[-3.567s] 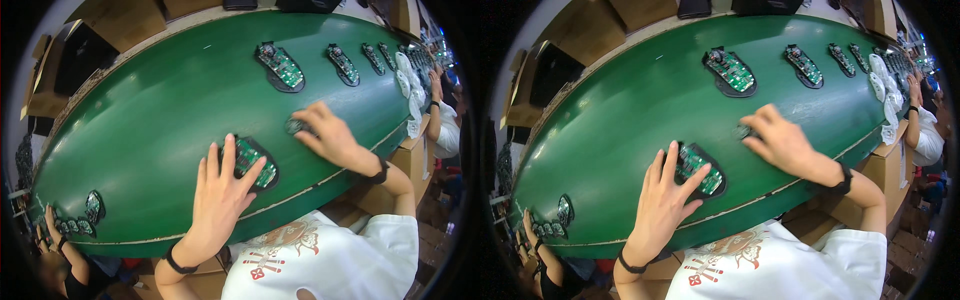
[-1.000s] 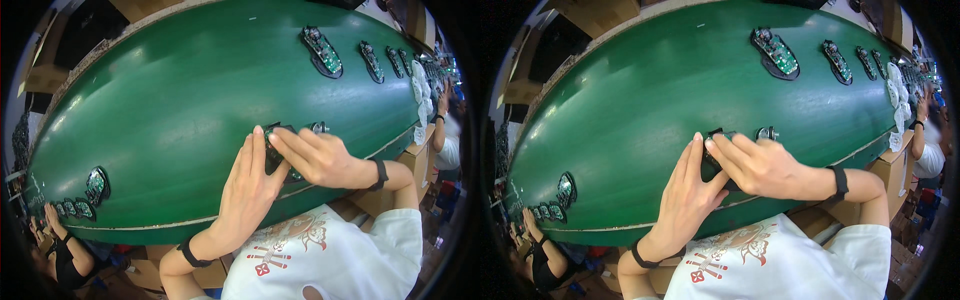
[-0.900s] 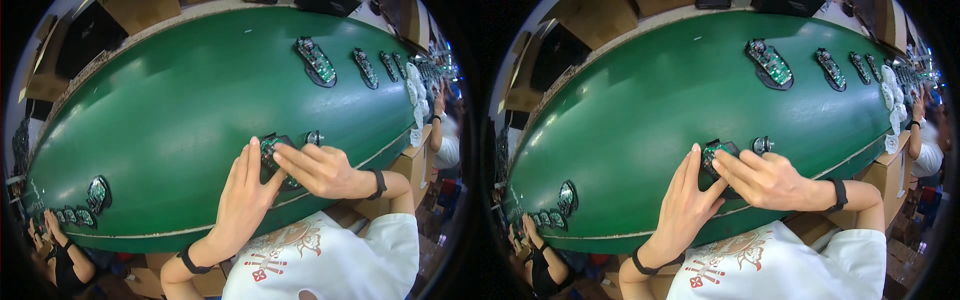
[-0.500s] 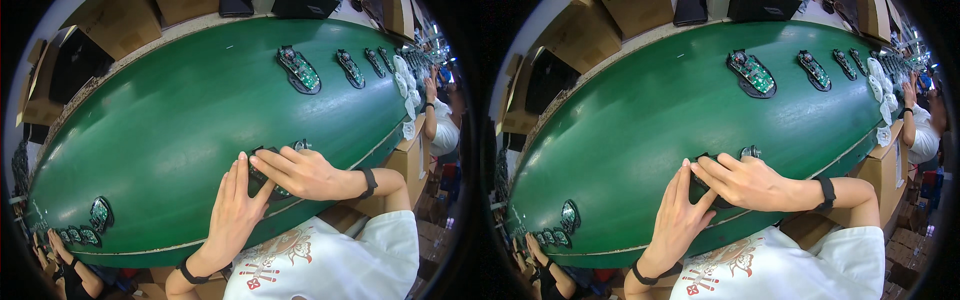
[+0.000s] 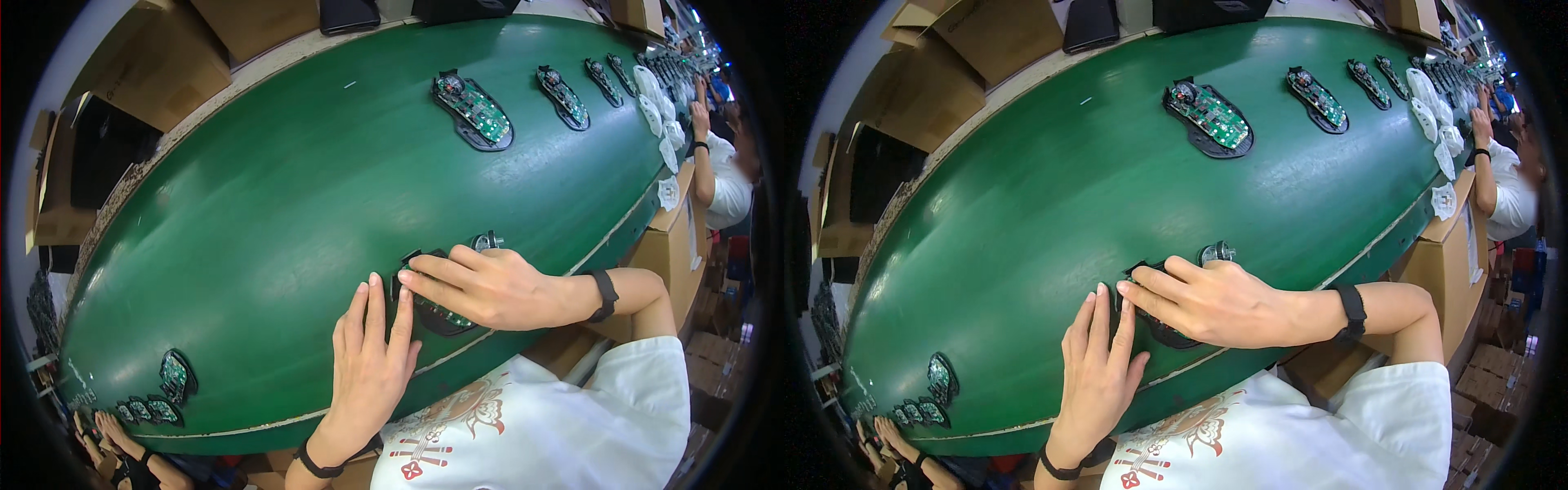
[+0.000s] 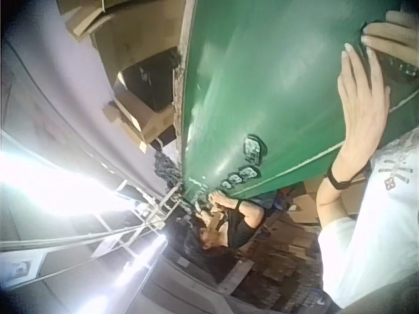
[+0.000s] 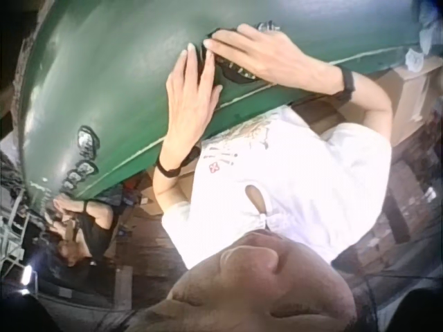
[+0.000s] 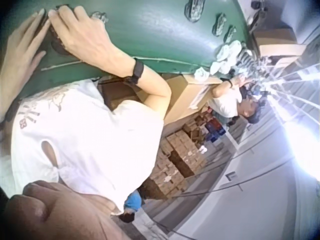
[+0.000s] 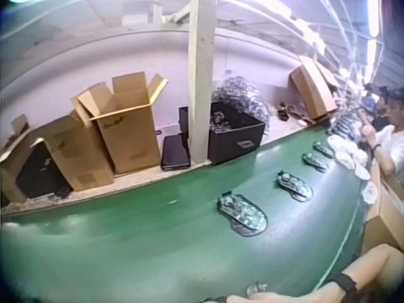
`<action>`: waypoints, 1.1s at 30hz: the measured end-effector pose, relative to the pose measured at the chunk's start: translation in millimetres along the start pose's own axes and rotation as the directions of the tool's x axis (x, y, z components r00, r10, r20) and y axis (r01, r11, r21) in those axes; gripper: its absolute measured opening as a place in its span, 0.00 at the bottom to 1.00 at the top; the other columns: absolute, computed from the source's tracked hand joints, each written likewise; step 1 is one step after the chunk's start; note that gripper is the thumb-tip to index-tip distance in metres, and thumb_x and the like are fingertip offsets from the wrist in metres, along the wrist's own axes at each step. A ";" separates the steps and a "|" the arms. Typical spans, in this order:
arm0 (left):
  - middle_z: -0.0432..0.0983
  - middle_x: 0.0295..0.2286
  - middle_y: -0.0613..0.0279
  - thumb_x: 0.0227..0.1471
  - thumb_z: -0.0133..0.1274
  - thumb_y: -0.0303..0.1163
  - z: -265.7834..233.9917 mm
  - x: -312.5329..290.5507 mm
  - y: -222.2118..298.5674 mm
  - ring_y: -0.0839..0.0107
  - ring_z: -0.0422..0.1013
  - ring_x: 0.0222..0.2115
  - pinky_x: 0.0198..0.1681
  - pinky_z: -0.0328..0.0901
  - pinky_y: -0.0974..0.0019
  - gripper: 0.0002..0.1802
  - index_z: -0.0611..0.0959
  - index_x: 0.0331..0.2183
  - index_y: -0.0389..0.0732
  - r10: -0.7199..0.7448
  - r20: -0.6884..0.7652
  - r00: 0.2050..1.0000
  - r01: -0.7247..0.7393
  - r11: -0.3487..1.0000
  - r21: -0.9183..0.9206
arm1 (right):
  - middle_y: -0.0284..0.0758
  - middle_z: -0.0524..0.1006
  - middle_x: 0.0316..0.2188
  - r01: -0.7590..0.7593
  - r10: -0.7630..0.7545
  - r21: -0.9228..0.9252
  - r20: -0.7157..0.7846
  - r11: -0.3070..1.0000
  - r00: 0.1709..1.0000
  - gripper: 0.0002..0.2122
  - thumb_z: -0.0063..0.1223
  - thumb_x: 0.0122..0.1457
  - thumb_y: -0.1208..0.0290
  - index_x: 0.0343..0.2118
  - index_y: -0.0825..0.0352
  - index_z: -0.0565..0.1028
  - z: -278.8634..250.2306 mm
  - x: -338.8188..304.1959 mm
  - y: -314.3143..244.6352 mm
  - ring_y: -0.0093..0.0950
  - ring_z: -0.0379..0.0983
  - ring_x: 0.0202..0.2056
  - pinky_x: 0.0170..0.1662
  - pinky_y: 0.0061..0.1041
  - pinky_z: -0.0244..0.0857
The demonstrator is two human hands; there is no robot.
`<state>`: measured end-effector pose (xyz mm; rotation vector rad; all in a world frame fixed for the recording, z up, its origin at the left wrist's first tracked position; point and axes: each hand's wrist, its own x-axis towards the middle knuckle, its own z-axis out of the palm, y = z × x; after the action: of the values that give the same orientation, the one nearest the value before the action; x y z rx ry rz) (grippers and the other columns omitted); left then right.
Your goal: The person assembles small electronic devices on a green workbench by attaching circular components to green circuit boards. They handle the boards and components by hand, placing the finished units in a line and later packing them into plastic bags.
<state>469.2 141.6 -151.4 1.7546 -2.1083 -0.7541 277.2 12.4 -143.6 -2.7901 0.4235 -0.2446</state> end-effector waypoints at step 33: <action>0.62 0.58 0.37 0.48 0.53 0.23 -3.4 13.6 8.0 0.49 0.66 0.51 0.51 0.66 0.49 0.32 0.79 0.55 0.58 0.098 0.041 0.994 -0.103 0.985 0.138 | 0.29 0.70 0.25 -0.344 0.363 0.124 -0.206 0.931 0.909 0.07 0.64 0.43 0.74 0.25 0.64 0.75 12.6 -39.1 -29.4 0.24 0.67 0.24 0.18 0.22 0.61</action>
<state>461.6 128.7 -145.4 1.6991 -2.3045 -0.6262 250.7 54.9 -150.6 -2.5480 0.9395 -0.4840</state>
